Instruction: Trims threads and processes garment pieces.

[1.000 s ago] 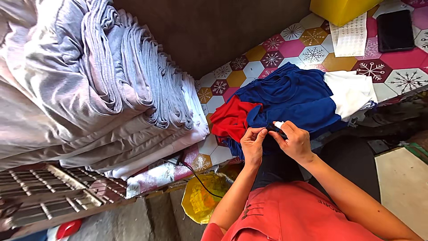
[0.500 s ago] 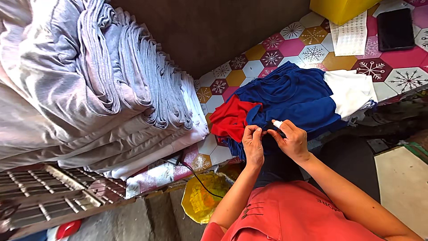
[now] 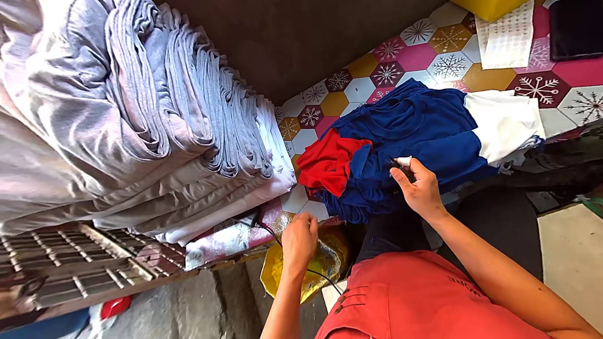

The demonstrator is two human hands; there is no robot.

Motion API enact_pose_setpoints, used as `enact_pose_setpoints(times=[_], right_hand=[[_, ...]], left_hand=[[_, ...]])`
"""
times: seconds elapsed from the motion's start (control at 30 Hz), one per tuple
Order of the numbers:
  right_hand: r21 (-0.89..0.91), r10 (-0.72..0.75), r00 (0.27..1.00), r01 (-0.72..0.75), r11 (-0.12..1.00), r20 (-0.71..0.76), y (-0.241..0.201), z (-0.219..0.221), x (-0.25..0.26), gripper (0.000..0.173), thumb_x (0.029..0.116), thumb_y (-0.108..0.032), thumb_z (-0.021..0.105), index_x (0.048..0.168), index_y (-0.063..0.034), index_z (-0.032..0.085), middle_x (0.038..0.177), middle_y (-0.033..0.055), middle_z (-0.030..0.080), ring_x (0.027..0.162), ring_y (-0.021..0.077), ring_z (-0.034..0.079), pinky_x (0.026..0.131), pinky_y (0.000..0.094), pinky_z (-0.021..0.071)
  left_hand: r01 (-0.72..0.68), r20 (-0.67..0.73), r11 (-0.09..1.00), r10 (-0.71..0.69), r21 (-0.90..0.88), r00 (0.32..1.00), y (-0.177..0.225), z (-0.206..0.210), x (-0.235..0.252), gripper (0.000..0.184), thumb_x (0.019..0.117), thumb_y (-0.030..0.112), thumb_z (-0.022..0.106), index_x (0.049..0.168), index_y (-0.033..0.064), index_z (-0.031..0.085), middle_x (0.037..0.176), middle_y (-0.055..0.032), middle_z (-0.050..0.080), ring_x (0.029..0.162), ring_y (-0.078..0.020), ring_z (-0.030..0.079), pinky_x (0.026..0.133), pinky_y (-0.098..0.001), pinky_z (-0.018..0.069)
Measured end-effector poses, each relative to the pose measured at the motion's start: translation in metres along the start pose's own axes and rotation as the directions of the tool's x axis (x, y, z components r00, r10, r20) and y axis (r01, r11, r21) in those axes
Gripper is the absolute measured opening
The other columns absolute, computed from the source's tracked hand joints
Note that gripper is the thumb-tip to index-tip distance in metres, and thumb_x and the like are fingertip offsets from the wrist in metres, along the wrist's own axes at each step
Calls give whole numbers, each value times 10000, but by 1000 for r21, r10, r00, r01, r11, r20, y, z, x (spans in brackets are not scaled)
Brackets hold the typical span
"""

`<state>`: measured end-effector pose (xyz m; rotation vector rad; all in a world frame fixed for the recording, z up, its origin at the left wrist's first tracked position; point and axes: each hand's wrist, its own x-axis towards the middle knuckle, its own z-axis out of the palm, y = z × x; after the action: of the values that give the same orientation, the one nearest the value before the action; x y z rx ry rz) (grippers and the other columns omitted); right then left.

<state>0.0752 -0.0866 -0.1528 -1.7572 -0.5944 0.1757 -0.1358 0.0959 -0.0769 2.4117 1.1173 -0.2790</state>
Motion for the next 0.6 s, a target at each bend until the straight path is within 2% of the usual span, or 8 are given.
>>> enact_pose_setpoints(times=[0.07, 0.13, 0.2, 0.27, 0.37, 0.4, 0.47, 0.6], right_hand=[[73, 42, 999, -43, 996, 14, 1, 0, 1, 295, 1024, -219, 591, 1192, 11, 670, 1026, 97, 712, 884, 72, 672, 814, 258, 560], [129, 65, 998, -68, 989, 27, -1, -1, 1, 281, 1033, -207, 568, 1215, -7, 645, 1007, 54, 691, 847, 28, 646, 774, 211, 546], [157, 66, 997, -71, 985, 35, -3, -4, 1, 273, 1035, -193, 560, 1228, -13, 628, 968, 29, 666, 792, 10, 613, 721, 188, 525], [147, 23, 999, -28, 989, 40, -3, -9, -1, 273, 1035, -200, 557, 1217, -8, 626, 982, 32, 672, 828, 4, 629, 752, 186, 542], [84, -70, 997, 67, 994, 33, 4, -16, -5, 316, 1032, -235, 558, 1198, 18, 650, 1037, 80, 709, 909, 22, 657, 826, 202, 544], [54, -99, 994, 98, 994, 33, 6, -17, -6, 325, 1032, -243, 562, 1187, 25, 661, 1045, 97, 715, 918, 36, 662, 832, 207, 544], [-17, -180, 983, 180, 984, 26, 11, -15, -8, 343, 1029, -264, 578, 1159, 36, 683, 1030, 131, 724, 900, 93, 677, 818, 244, 553], [-188, -445, 895, 440, 878, 16, 8, -9, -7, 325, 1021, -257, 612, 1071, 54, 692, 881, 165, 700, 723, 208, 661, 646, 326, 553]], left_hand=[[-157, -207, 955, 105, -253, 973, 8, 12, -3, 253, 1002, 197, 629, 1104, -16, 719, 1079, -159, 709, 935, -211, 717, 846, -368, 597], [-275, -280, 788, 136, -551, 950, 39, 32, 5, 254, 978, 147, 657, 1145, -42, 684, 1096, -140, 713, 894, -138, 720, 792, -300, 614], [-246, -229, 753, 130, -611, 965, 69, 45, 21, 287, 972, 214, 686, 1140, -18, 694, 999, -89, 723, 741, -78, 666, 694, -271, 574], [-166, -116, 753, 119, -637, 986, 87, 51, 39, 280, 975, 266, 694, 1089, 11, 706, 836, -33, 680, 620, -61, 565, 622, -266, 503], [-78, -50, 517, 69, -853, 996, 102, 56, 55, 118, 982, 126, 681, 964, 10, 687, 695, 5, 606, 516, -19, 483, 505, -176, 425], [-48, -33, 394, 46, -918, 998, 106, 56, 56, 84, 991, 79, 653, 936, 16, 664, 695, 8, 601, 532, -16, 502, 512, -159, 440], [-51, -48, 219, 17, -974, 999, 111, 56, 54, 93, 993, 22, 613, 904, 46, 629, 770, -10, 645, 671, -61, 609, 647, -201, 529], [-97, -99, 45, -48, -994, 994, 122, 50, 44, 126, 992, -31, 582, 894, 42, 613, 788, -37, 687, 729, -110, 687, 743, -261, 594]])
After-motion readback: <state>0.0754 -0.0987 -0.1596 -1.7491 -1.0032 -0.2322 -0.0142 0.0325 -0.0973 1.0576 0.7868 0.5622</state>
